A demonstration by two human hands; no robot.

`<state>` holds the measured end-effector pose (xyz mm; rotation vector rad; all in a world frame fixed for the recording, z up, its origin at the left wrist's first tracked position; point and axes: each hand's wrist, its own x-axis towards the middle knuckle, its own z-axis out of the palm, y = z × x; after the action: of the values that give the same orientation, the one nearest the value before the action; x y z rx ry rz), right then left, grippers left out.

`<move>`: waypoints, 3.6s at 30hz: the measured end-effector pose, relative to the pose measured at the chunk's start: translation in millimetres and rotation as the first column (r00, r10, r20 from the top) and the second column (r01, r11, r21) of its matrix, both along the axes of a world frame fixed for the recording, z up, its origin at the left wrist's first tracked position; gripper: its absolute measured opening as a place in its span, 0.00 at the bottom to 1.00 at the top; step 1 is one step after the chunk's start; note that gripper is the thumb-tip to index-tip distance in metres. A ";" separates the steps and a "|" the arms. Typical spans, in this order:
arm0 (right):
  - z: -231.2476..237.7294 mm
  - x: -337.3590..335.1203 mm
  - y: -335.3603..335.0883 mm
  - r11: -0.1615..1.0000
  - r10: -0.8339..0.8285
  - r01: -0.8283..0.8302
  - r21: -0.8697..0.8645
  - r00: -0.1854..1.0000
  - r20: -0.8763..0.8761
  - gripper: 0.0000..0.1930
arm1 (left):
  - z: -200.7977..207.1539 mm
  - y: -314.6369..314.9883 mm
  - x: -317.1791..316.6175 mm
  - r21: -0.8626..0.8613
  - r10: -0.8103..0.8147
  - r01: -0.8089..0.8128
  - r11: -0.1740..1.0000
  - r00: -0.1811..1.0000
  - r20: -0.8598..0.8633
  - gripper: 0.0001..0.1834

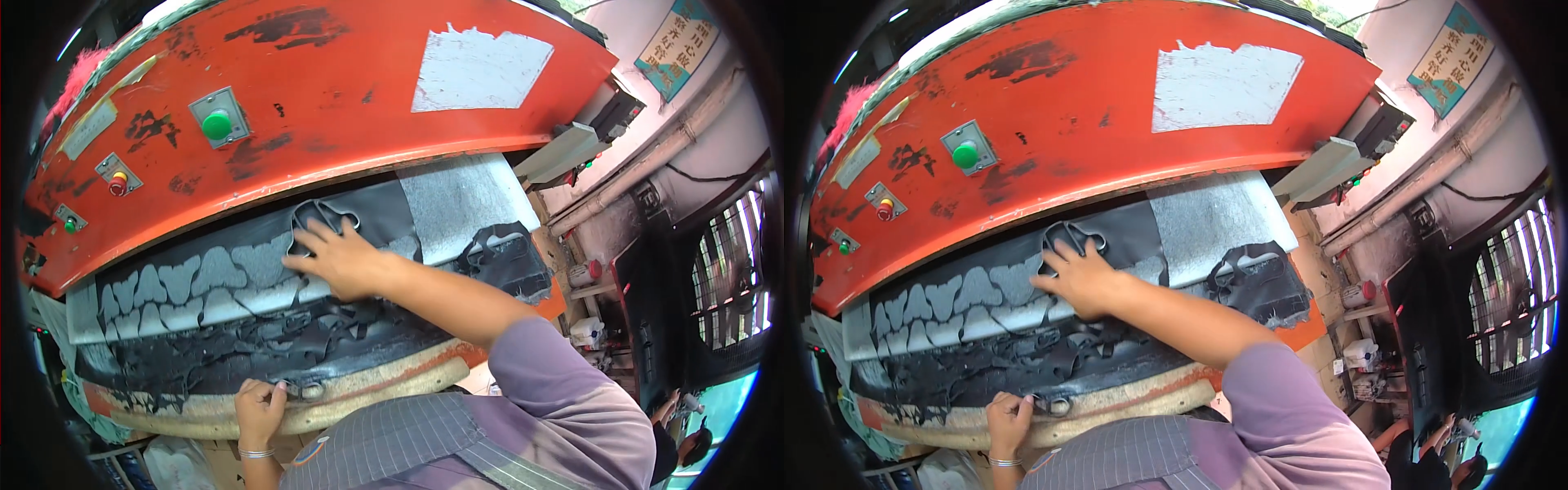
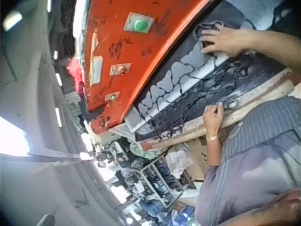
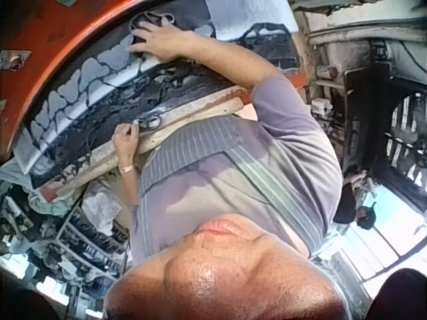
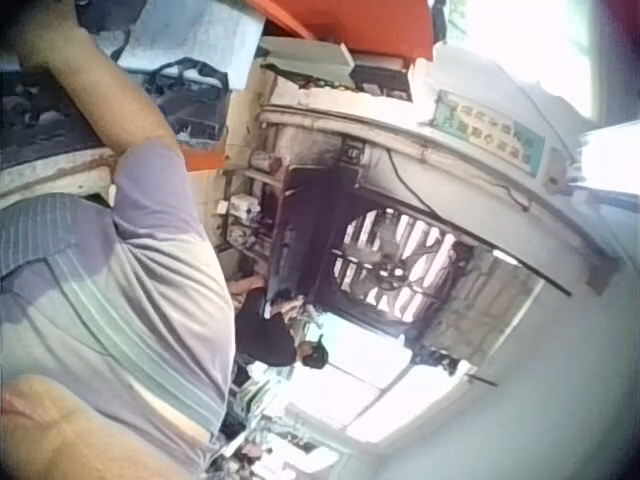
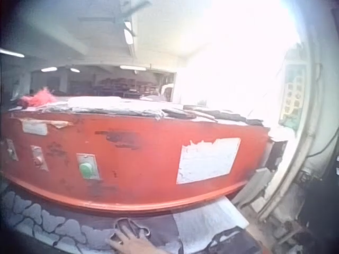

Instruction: Using a metal die and a hydraulic press to cut shoe components from a sheet of material.

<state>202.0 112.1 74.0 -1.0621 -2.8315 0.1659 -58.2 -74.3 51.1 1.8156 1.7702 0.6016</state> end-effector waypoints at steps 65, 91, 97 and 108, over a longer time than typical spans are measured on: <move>-51.0 133.0 -14.9 0.798 -0.577 0.601 -0.040 0.743 -0.340 0.32 | -56.5 205.5 172.1 0.264 -0.270 0.271 0.926 0.962 -0.043 0.34; 9.0 166.9 53.9 0.958 -0.159 0.159 -0.240 0.987 0.022 0.40 | -55.0 189.1 178.0 0.267 -0.192 0.160 0.950 0.976 0.099 0.38; -28.4 168.7 16.2 0.912 -0.404 0.375 -0.169 0.892 -0.204 0.25 | -61.6 185.1 180.3 0.279 -0.191 0.150 0.949 0.973 0.130 0.36; -77.2 129.2 -36.0 0.721 -0.616 0.685 -0.106 0.564 -0.550 0.28 | -60.0 190.0 184.3 0.311 -0.380 0.332 0.891 0.918 0.110 0.36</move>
<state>331.2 76.1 -3.2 -1.6359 -1.7578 0.1858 126.1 115.7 -8.9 2.1467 1.2402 0.8637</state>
